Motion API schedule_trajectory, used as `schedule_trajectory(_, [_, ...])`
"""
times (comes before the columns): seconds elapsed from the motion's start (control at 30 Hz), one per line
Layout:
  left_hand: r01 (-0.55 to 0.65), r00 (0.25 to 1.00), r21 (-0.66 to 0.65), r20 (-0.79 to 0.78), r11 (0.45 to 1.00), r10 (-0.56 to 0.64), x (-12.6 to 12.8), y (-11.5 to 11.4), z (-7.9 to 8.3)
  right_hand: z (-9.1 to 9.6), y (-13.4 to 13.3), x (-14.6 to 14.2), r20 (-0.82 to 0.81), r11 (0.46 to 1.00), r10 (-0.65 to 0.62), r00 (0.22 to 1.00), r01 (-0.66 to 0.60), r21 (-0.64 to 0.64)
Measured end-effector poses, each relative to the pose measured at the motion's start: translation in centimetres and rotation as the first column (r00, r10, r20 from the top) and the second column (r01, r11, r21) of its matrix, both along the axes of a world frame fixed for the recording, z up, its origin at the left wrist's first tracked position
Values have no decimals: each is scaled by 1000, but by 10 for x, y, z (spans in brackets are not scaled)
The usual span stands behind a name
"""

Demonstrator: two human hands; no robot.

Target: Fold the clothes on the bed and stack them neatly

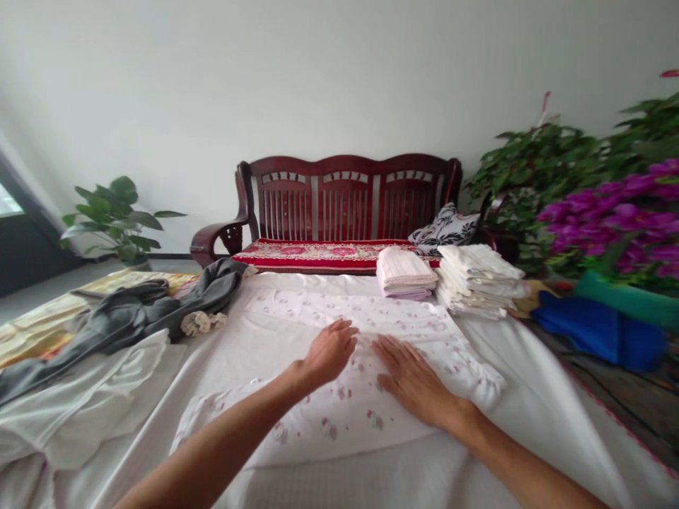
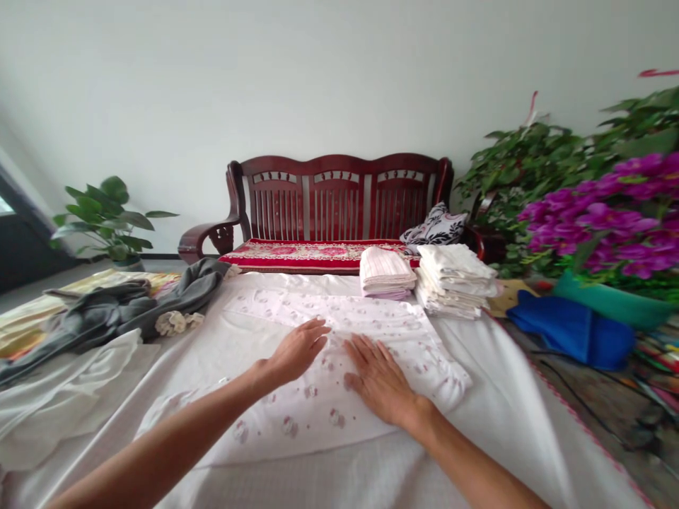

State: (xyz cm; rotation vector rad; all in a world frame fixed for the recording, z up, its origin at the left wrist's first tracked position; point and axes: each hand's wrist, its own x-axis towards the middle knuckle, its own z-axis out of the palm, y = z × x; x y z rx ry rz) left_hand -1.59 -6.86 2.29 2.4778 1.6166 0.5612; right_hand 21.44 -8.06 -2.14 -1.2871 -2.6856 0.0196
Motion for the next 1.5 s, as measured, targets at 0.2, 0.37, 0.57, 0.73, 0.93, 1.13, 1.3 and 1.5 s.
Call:
schedule_trajectory(0.2, [-88, 986, 13, -143, 996, 89, 6, 25, -20, 12, 9, 16, -86, 999, -39, 996, 42, 33])
schedule_trajectory(0.37, [-173, 967, 9, -187, 985, 171, 15, 41, -17, 25, 56, 13, -126, 960, -206, 970, 225, 168])
schedule_trajectory(0.57, [-84, 989, -15, -126, 996, 81, 14, 73, -26, 10, 93, -13, 11, 964, -253, 967, 251, 90])
schedule_trajectory(0.73, [-121, 965, -57, -242, 991, 104, -29, 92, -41, -6, 104, 8, 107, 939, -335, 936, 323, 114])
schedule_trajectory(0.93, [-391, 877, -76, -333, 917, 347, -114, 112, -40, -15, 119, 59, 152, 892, -440, 885, 412, 183])
schedule_trajectory(1.13, [-570, 795, -52, -286, 820, 535, -191, 118, -40, -26, 123, 72, 63, 889, -412, 909, 386, 245])
schedule_trajectory(1.3, [-681, 723, -24, -181, 732, 667, -218, 112, -36, -30, 125, 70, 11, 865, -433, 901, 412, 288])
schedule_trajectory(1.5, [-802, 590, 9, -145, 597, 794, -226, 117, -30, -29, 123, 69, 7, 858, -417, 909, 391, 332])
